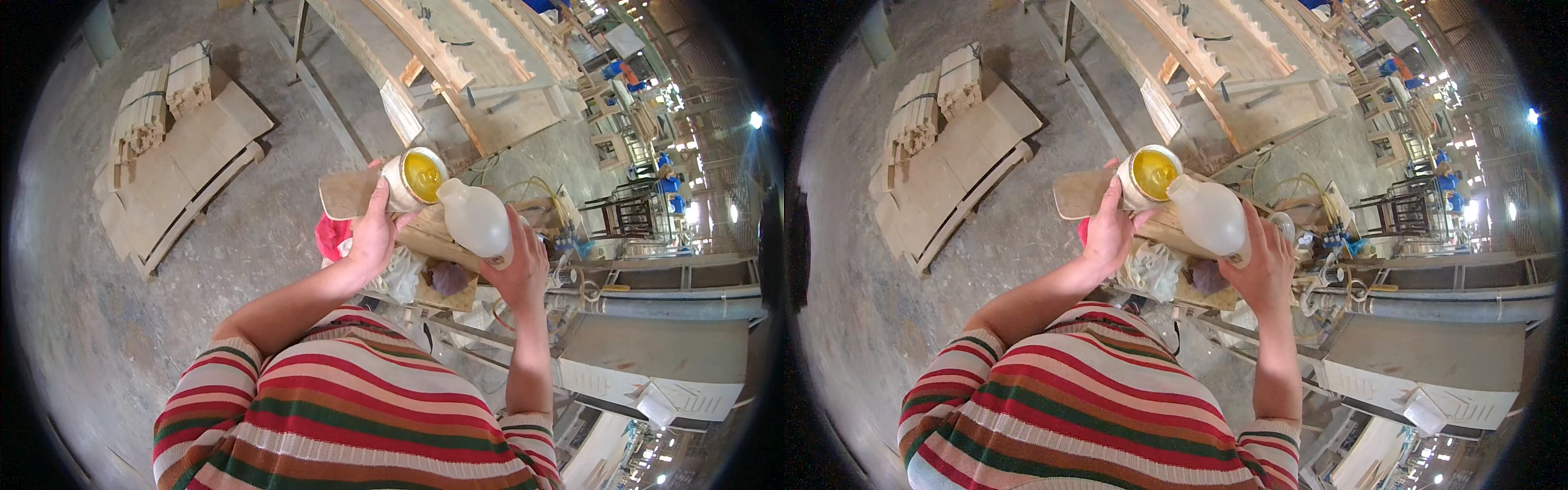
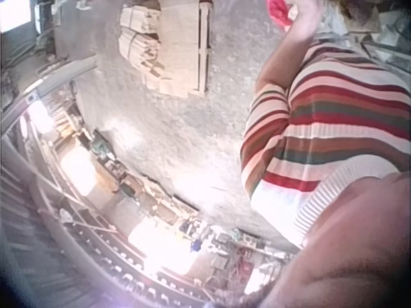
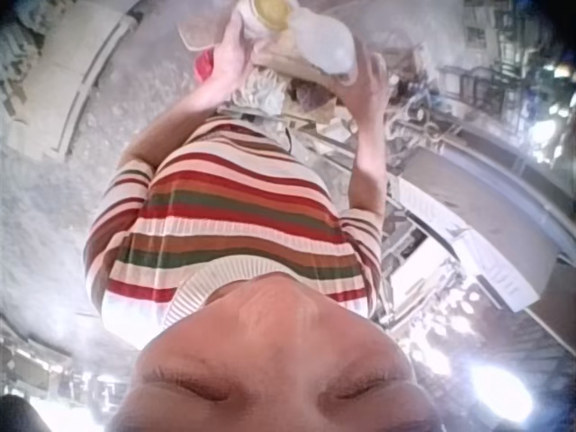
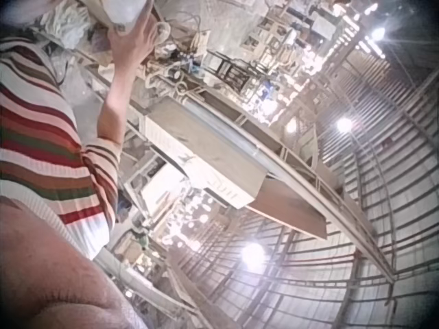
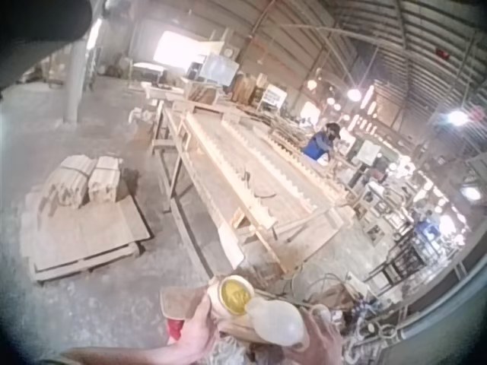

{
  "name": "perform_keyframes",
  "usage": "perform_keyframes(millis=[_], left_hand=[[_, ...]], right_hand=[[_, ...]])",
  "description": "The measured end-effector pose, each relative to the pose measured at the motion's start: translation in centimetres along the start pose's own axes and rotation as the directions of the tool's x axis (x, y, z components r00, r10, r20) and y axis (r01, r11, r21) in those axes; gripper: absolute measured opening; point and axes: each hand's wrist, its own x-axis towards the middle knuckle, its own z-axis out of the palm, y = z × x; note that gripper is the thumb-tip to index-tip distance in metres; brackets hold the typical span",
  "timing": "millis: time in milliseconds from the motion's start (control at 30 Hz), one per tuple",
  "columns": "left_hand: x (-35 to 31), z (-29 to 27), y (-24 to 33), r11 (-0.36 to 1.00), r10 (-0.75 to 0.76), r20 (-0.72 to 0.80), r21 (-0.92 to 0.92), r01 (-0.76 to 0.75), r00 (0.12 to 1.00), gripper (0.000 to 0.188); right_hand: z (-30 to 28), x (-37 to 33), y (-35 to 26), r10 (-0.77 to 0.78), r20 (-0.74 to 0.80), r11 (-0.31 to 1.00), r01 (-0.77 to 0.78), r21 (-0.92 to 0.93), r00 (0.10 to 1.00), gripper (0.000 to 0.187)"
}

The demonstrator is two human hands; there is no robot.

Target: The person pours a yellow liquid into a small container and uses a power drill to mix it thoroughly. They then use a small stick to apply the liquid to the joints of wooden chair frames on a workbench in a factory setting.

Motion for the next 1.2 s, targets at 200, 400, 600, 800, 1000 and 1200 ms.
perform_keyframes(millis=[200,400,600,800,1000,1200], left_hand=[[0.1,0.4,-0.1,0.998,0.07,-0.03,0.001,-0.07,0.997,0.044],[0.2,-0.1,-0.3,0.997,0.078,-0.069,0.021,-0.077,0.995,0.042],[0.7,-0.1,-0.6,0.995,0.071,-0.071,0.073,-0.065,0.995,0.044],[1.4,-0.4,-1.6,0.995,0.059,-0.097,0.088,-0.051,0.994,0.043],[2.6,-0.4,-3.8,0.996,0.053,-0.069,0.078,-0.048,0.996,0.044],[4.9,-1.2,-6.3,0.964,-0.231,0.023,-0.127,0.232,0.973,0.041]], right_hand=[[-1.2,0.8,-0.7,-0.106,0.033,0.979,0.11,-0.173,0.994,0.087],[-1.7,1.4,-1.2,-0.126,0.078,0.971,0.139,-0.192,0.989,0.087],[-1.4,1.2,-0.9,-0.119,0.081,0.98,0.131,-0.152,0.99,0.087],[-1.1,0.8,-0.6,-0.071,0.125,0.989,0.086,-0.124,0.99,0.085],[0.3,-0.5,0.7,0.048,0.298,0.985,-0.094,0.142,0.953,0.087],[7.8,-6.1,5.6,0.092,0.473,0.226,-0.48,0.848,0.877,0.084]])
